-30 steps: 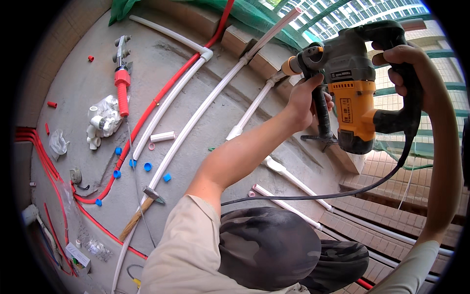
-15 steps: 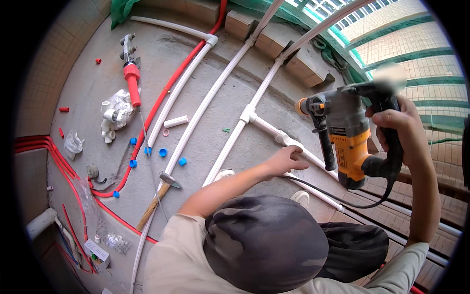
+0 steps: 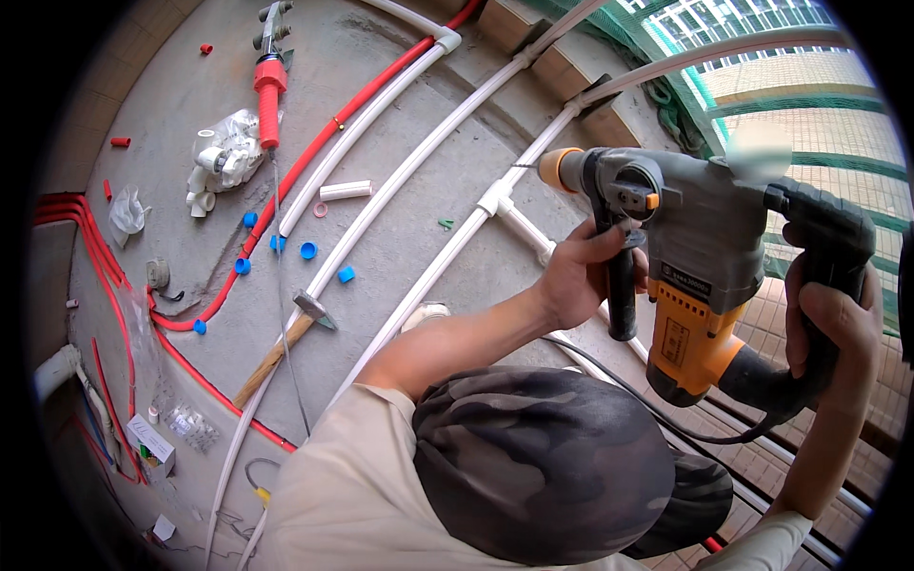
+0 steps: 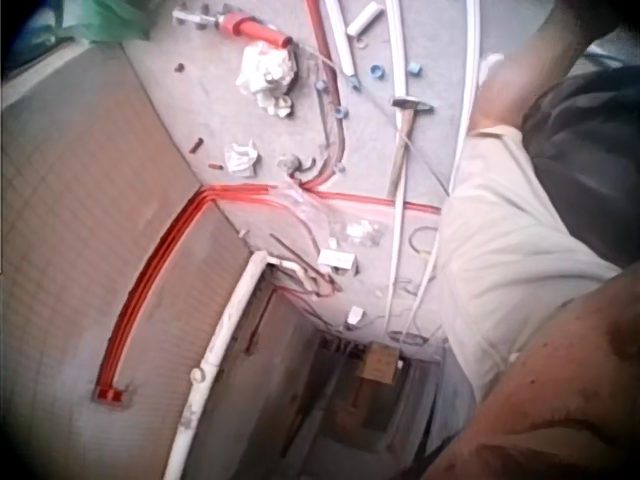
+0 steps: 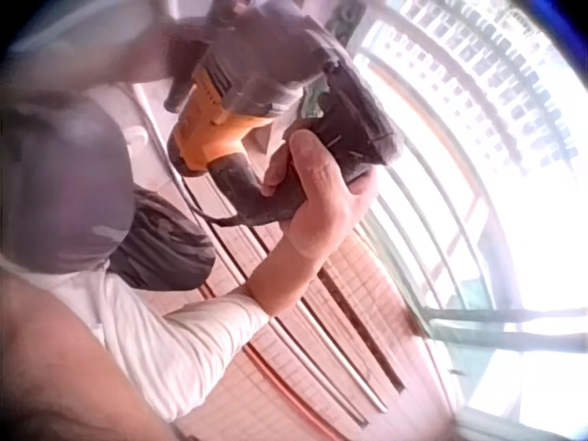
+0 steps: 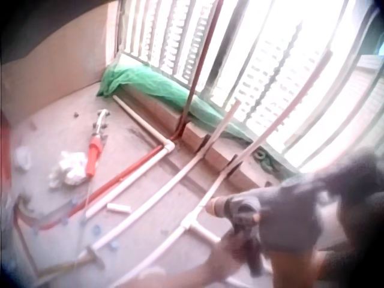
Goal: The person assembles white PVC pipes and fittings on a concrete floor, using a hammer to secure them. They then use a power drill to create holes in the floor and insert green plastic anchors. Finally, they use pliers to cut red plastic caps and attach them to the pipe ends.
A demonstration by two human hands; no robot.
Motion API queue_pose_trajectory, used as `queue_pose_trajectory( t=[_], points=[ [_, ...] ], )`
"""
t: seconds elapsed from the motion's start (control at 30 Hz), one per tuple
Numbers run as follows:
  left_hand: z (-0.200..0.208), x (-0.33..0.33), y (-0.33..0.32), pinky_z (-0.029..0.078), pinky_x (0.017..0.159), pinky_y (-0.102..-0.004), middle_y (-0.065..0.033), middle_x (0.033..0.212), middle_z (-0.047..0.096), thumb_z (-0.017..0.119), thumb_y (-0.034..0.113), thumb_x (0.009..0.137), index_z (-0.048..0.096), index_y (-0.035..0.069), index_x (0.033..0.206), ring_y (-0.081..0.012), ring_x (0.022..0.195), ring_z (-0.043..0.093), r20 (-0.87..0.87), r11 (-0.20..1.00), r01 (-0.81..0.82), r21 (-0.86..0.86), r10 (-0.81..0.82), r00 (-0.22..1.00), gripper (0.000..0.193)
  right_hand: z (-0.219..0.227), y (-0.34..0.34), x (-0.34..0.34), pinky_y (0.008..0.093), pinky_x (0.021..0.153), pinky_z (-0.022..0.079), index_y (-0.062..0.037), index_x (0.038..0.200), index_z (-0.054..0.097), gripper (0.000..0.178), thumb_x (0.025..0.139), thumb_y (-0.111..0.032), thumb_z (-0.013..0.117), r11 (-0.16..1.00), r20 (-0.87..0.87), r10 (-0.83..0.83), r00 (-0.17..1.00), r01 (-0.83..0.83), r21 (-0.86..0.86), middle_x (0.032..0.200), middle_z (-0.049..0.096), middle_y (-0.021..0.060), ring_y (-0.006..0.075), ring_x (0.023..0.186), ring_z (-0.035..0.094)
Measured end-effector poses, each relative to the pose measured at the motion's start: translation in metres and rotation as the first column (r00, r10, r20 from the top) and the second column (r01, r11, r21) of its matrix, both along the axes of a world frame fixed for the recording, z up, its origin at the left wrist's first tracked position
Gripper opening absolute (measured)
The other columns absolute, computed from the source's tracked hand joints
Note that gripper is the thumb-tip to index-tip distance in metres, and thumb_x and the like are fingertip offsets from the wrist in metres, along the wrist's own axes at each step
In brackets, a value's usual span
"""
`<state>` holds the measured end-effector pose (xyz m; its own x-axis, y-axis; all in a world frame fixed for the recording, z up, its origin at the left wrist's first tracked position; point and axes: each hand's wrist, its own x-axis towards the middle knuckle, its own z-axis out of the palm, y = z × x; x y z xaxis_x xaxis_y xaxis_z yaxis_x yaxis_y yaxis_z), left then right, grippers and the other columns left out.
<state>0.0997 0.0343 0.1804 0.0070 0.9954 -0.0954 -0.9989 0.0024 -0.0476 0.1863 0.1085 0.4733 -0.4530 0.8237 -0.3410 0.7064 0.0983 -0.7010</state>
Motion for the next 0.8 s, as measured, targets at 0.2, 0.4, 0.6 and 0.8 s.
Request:
queue_pose_trajectory(
  t=[0.2,0.4,0.6,0.8],
  points=[
    [0.000,-0.018,-0.003,0.051,0.075,-0.0395,-0.0095,0.075,0.065,0.072,0.024,0.094,0.056,0.010,0.105,-0.0244,0.071,0.065,-0.005,0.984,-0.046,-0.173,0.046,0.999,0.024,-0.008,0.002,-0.045,0.0238,0.037,0.042,0.0117,0.128,0.057,0.061,0.077,-0.018,0.071,0.999,0.075,0.037,0.997,-0.037,-0.001,0.078,0.062,0.0094,0.0118,0.041,0.052],
    [-0.007,-0.005,-0.040,0.053,0.089,-0.0426,-0.0071,0.087,0.062,0.068,0.013,0.089,0.056,0.009,0.111,-0.0214,0.085,0.065,0.051,0.961,-0.061,-0.271,0.077,0.996,0.025,-0.014,-0.026,-0.058,0.0240,0.038,0.046,0.0101,0.129,0.056,0.064,0.074,-0.019,0.072,1.000,0.134,0.027,0.991,-0.026,-0.012,0.079,0.064,0.0116,0.0122,0.042,0.053],
    [-0.018,-0.003,-0.041,0.050,0.102,-0.0415,-0.0049,0.105,0.062,0.066,0.014,0.087,0.057,0.007,0.119,-0.0189,0.106,0.064,0.144,0.954,-0.042,-0.296,0.089,0.986,0.033,-0.020,-0.035,-0.091,0.0252,0.039,0.044,0.0091,0.126,0.059,0.060,0.072,-0.014,0.070,0.999,0.265,0.047,0.963,-0.039,-0.037,0.081,0.064,0.0119,0.0132,0.044,0.053],
    [-0.047,-0.003,-0.046,0.050,0.105,-0.0443,-0.0100,0.119,0.068,0.057,0.019,0.094,0.060,0.002,0.126,-0.0236,0.115,0.066,0.146,0.942,-0.102,-0.320,0.155,0.977,0.036,-0.035,-0.036,-0.120,0.0242,0.039,0.046,0.0092,0.129,0.057,0.060,0.076,-0.017,0.067,0.989,0.295,0.138,0.945,-0.115,-0.092,0.080,0.062,0.0096,0.0124,0.043,0.055]
  ],
)
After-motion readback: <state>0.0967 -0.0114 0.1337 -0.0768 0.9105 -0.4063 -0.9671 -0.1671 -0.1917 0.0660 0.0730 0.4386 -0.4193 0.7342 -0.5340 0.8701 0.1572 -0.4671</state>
